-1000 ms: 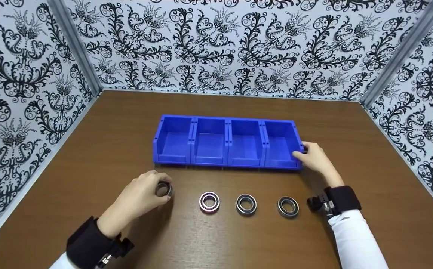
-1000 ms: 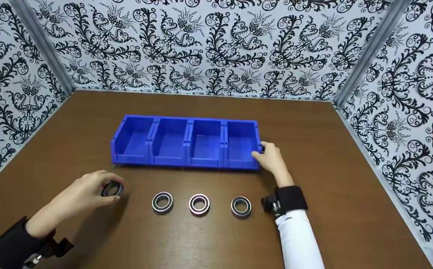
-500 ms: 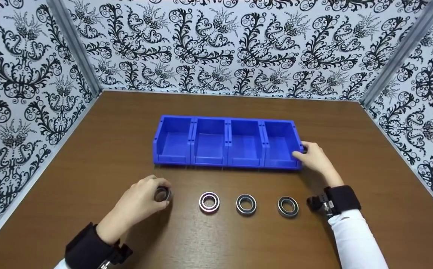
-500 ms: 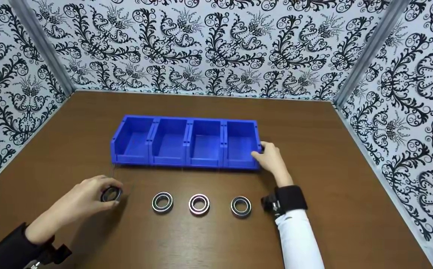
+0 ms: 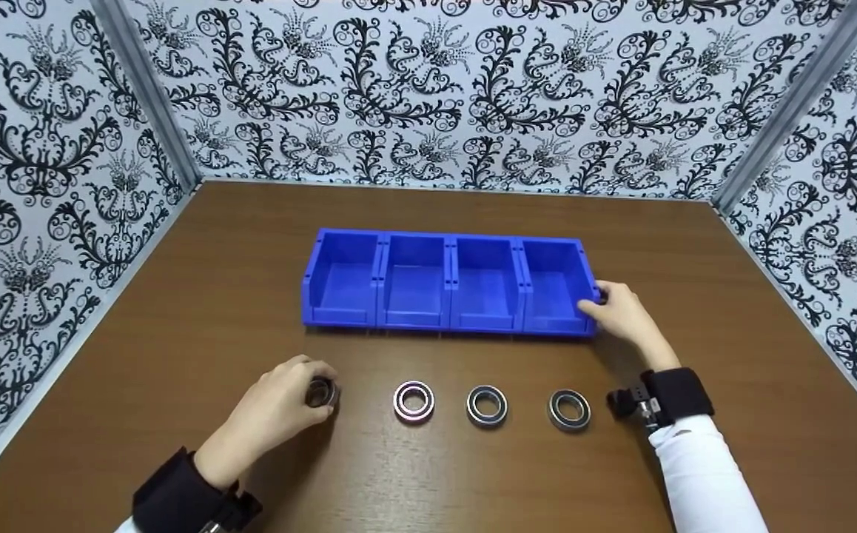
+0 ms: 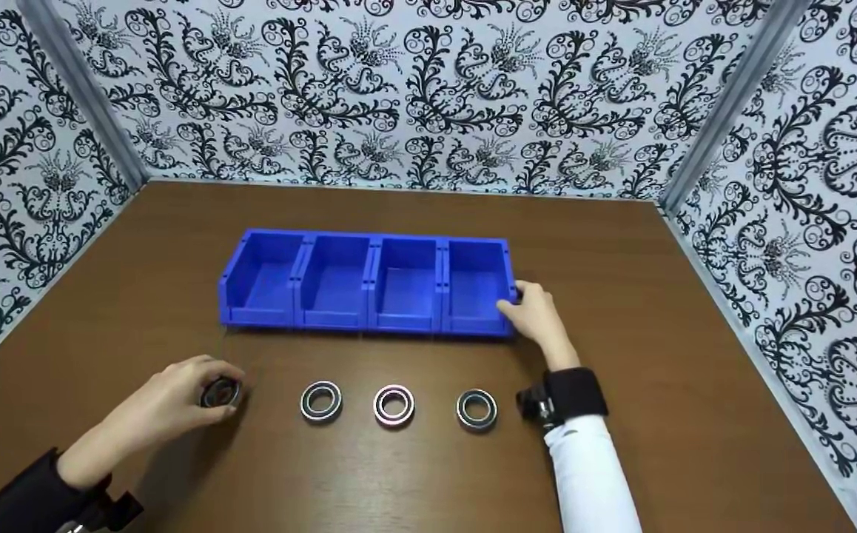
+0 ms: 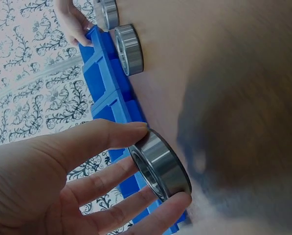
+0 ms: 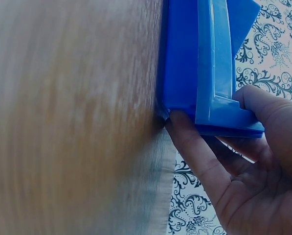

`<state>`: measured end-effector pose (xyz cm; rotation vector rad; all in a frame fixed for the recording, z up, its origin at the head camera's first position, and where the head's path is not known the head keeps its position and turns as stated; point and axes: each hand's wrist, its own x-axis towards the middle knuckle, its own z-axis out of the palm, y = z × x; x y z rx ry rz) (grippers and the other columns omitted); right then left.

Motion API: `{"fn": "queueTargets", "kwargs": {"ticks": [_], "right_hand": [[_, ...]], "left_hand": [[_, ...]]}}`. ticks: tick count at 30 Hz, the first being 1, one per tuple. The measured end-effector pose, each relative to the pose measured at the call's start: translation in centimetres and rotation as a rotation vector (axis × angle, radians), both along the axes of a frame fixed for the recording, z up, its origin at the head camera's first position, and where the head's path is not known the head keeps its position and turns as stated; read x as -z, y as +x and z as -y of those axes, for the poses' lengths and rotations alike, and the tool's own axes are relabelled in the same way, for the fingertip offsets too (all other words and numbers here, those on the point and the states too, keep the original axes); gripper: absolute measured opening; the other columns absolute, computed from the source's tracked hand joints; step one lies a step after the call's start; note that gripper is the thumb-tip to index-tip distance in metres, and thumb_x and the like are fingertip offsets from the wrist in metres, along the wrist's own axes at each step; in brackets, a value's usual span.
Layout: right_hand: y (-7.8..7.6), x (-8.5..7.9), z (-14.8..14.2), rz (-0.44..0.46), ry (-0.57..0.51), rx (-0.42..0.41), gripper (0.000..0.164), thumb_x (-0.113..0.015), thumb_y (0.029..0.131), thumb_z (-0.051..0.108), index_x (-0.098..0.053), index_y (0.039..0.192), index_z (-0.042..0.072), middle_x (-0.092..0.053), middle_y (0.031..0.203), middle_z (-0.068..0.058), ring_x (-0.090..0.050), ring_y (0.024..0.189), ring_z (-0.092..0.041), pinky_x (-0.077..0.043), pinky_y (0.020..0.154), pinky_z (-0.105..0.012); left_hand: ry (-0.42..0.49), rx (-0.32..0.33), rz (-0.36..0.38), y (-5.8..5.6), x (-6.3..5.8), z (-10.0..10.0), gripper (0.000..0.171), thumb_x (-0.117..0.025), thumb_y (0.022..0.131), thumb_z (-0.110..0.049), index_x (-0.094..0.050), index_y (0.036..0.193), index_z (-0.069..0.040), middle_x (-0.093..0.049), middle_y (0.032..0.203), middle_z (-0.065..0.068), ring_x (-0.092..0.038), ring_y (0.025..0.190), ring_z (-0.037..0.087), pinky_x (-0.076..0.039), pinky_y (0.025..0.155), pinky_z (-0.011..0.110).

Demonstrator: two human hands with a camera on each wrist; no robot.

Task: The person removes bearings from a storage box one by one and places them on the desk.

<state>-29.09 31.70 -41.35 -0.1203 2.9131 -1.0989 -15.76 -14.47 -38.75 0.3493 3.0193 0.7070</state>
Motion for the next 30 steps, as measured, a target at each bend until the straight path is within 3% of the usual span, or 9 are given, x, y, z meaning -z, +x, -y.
{"fn": "queueTargets", "kwargs": {"ticks": [12,20,30], "right_hand": [[0.0,0.0,0.0,0.001,0.015,0.007,0.047,-0.054,0.088,0.019,-0.048,0.128,-0.005,-0.064,0.109,-0.027,-0.065,0.086,-0.023,-0.051,0.066,-0.021],[0.0,0.1,0.0,-0.008,0.02,0.011,0.045,-0.054,0.087,0.018,-0.05,0.126,-0.005,-0.065,0.103,-0.026,-0.065,0.077,-0.018,-0.05,0.058,-0.02],[0.1,-0.1,0.0,-0.009,0.02,0.013,0.045,-0.055,0.087,0.019,-0.05,0.125,-0.005,-0.065,0.103,-0.027,-0.064,0.075,-0.018,-0.05,0.057,-0.02]], "left_hand": [[-0.012,0.001,0.002,-0.1,0.6,0.2,0.032,-0.076,0.067,-0.014,-0.068,0.098,-0.014,-0.065,0.097,0.006,-0.063,0.094,0.025,-0.053,0.077,0.045],[-0.026,-0.009,-0.013,-0.1,1.0,0.2,0.029,-0.075,0.068,-0.016,-0.069,0.096,-0.017,-0.064,0.092,0.002,-0.062,0.086,0.021,-0.052,0.07,0.04],[-0.034,-0.012,-0.025,-0.1,1.1,0.1,0.033,-0.076,0.066,-0.016,-0.069,0.097,-0.017,-0.063,0.094,0.004,-0.063,0.088,0.023,-0.052,0.071,0.041]]}}
